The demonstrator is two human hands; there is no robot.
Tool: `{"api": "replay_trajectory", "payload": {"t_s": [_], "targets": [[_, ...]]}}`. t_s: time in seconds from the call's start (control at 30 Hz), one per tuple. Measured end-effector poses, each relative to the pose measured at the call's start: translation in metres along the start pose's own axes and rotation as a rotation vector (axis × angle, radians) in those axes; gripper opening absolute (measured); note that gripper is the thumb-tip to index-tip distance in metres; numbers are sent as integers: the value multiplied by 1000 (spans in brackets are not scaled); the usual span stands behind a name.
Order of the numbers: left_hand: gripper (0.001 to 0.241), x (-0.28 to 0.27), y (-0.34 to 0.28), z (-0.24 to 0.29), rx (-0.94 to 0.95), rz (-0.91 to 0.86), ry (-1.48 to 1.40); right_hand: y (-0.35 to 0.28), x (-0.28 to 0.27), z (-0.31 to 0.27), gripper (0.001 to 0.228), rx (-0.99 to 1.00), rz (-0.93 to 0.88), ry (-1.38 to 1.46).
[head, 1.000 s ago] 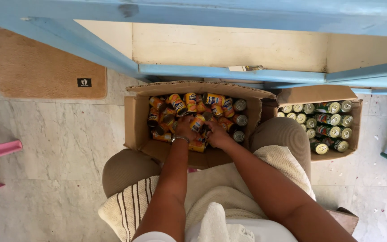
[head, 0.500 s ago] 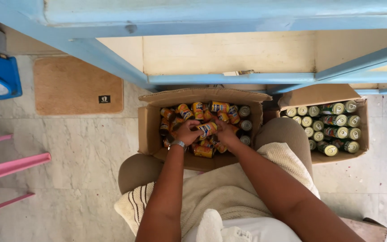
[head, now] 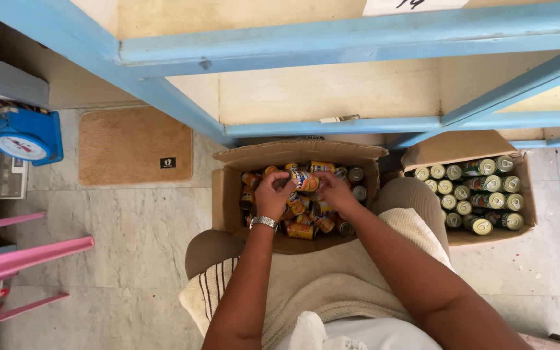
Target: Stocking canned food items from a cardboard box onto a store shelf.
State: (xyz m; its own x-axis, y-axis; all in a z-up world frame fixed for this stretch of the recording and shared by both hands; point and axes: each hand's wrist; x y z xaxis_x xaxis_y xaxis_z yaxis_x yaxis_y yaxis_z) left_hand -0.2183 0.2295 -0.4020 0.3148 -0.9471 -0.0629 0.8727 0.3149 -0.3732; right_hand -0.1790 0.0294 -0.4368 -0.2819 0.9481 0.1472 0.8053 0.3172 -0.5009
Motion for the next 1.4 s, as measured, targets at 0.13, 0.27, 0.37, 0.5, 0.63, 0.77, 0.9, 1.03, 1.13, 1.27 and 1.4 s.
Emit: {"api": "replay_trajectory", "payload": {"t_s": [0.13, 0.27, 0.37, 0.5, 0.63, 0.77, 0.9, 1.03, 1.13, 1.27, 1.4], "targets": [[29, 7, -12, 31, 99, 1, -83, -10, -4, -34, 49, -55, 10, -94], [23, 11, -23, 58, 170, 15, -208, -26, -12, -62, 41, -95, -38, -124], [20, 12, -25, 72, 212, 10, -226, -36, -16, -74, 40, -127, -70, -135], [19, 14, -40, 99, 269, 23, -145, -60, -13, -94, 40, -156, -43, -150], [17, 18, -52, 126, 359, 47, -53, -76, -9, -114, 38, -216, -76, -43], [17, 21, -68, 153, 351, 19, -110, -97, -2, -141, 35, -211, -82, 9], [17, 23, -78, 167, 385, 11, -121, -112, 0, -157, 33, -209, -65, 21], [19, 29, -93, 199, 475, -31, -121, -127, -4, -175, 32, -310, -79, 73], [19, 39, -106, 233, 615, -45, -49, -136, -13, -194, 34, -418, -66, 124], [15, 51, -128, 283, 862, -49, 105, -147, -25, -214, 33, -665, -39, 157], [15, 68, -135, 338, 1078, -64, 207, -184, -28, -295, 43, -846, 158, 22]]}}
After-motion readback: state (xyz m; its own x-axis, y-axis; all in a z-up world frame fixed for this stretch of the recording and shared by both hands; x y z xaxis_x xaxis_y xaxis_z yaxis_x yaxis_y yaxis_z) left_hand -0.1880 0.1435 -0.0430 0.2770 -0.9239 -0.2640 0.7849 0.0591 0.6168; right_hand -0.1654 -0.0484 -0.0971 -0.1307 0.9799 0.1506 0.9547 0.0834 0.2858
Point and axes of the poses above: each hand's wrist, its own y-axis towards the middle knuckle, its own x-axis out of the palm, z = x × y, and after that the axes turned 3 degrees about -x, right-handed
